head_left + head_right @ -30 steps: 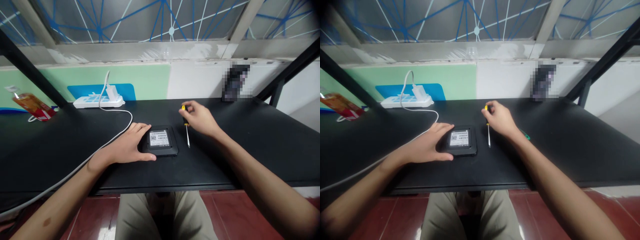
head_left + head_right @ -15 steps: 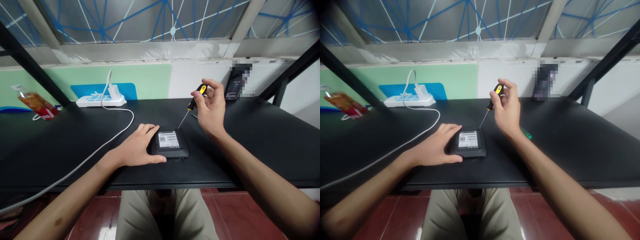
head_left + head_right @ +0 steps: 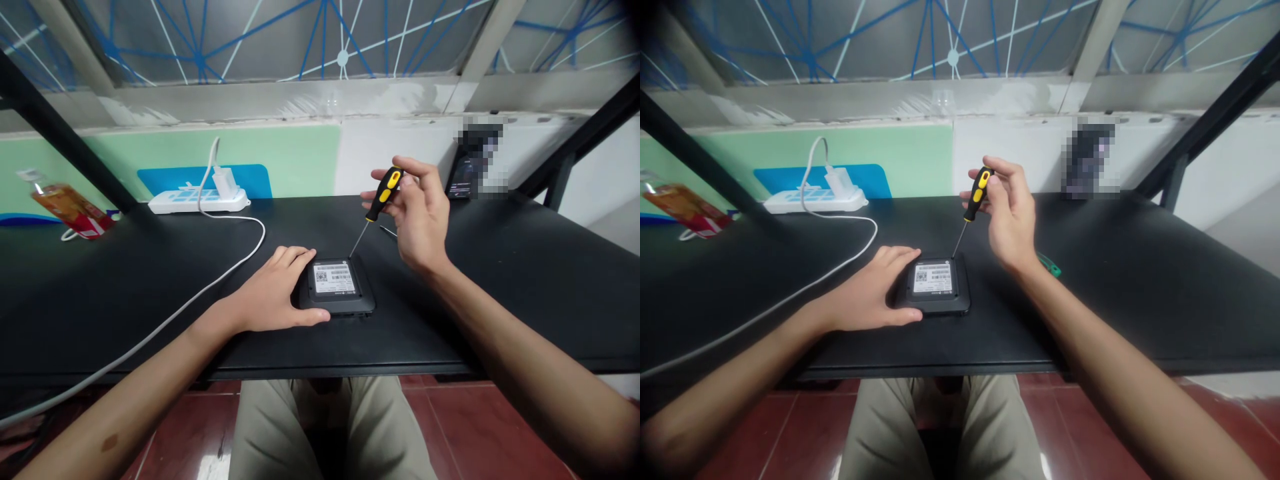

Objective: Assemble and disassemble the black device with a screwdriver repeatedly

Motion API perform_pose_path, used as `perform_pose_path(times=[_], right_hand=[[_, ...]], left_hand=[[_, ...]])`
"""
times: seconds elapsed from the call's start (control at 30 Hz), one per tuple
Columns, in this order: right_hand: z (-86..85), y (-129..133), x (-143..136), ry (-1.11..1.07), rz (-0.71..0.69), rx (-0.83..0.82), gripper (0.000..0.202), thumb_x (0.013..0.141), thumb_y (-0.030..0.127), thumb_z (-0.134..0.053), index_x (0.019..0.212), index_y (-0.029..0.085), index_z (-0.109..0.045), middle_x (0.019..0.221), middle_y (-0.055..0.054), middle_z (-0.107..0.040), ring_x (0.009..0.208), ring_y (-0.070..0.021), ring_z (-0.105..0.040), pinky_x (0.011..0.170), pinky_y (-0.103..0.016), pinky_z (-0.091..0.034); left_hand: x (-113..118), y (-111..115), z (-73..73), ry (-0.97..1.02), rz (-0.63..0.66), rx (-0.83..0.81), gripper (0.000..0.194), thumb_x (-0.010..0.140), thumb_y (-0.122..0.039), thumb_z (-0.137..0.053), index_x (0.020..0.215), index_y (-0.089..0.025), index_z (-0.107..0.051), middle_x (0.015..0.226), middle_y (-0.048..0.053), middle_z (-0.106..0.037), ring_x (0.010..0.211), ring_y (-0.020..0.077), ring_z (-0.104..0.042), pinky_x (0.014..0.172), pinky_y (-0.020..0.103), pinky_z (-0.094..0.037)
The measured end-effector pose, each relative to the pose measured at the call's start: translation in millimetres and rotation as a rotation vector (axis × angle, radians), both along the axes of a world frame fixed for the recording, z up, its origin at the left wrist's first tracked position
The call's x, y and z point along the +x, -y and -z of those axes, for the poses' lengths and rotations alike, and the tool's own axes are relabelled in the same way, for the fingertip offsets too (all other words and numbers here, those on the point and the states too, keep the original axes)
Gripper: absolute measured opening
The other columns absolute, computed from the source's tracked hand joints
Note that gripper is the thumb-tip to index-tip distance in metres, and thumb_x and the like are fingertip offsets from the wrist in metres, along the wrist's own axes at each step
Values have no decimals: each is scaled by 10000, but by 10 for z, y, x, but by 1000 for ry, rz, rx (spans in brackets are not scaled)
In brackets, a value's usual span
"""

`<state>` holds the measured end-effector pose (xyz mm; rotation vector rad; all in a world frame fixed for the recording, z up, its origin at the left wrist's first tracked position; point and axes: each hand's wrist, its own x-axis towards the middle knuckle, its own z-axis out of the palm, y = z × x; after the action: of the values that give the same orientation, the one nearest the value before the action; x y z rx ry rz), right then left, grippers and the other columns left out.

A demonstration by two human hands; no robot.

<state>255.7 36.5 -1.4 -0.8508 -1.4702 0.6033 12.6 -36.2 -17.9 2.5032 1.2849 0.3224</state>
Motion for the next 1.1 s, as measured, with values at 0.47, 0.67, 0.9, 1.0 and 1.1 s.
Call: perform_pose_path(times=[0.47,0.67,0.9,1.0,1.1], right_hand=[[167,-277,60,-2,103,215,335,959,546,-541,1231,353,-580,976,-16,-616,736,-154,-713,657,-353,-654],[187,-294,26,15,-4,188,397,993,497,-493,1372,378,-500,1186,-40,-662,872,-180,-746,762,-396,-671],[161,-288,45,121,105,306,464,912,539,-628,1336,381,-527,1098,-35,-635,781,-175,-715,720,-404,-648],[127,-222,19,79,70,246,392,965,537,-532,1321,374,-537,1232,-52,-598,850,-181,-735,756,-411,-662],[95,-173,-19,13,-14,188,367,988,517,-490,1320,364,-534,1253,-47,-617,895,-184,-748,772,-406,-671]], left_hand=[[63,-313,-102,-122,111,69,976,699,-747,-651,1378,-74,-454,1240,174,-509,1153,368,-494,1045,536,-439],[29,-268,-81,-59,94,20,1020,721,-767,-655,1454,-105,-400,1329,175,-487,1241,374,-459,1087,522,-413],[-95,-234,-85,-43,111,-91,1096,733,-747,-717,1574,-219,-252,1543,159,-374,1421,389,-336,1164,546,-345],[-121,-230,-98,-40,105,-112,1121,724,-717,-747,1589,-234,-222,1578,155,-338,1445,390,-314,1177,551,-328],[-118,-217,-89,-18,85,-117,1109,723,-695,-759,1587,-238,-235,1576,146,-346,1446,381,-316,1183,543,-328]])
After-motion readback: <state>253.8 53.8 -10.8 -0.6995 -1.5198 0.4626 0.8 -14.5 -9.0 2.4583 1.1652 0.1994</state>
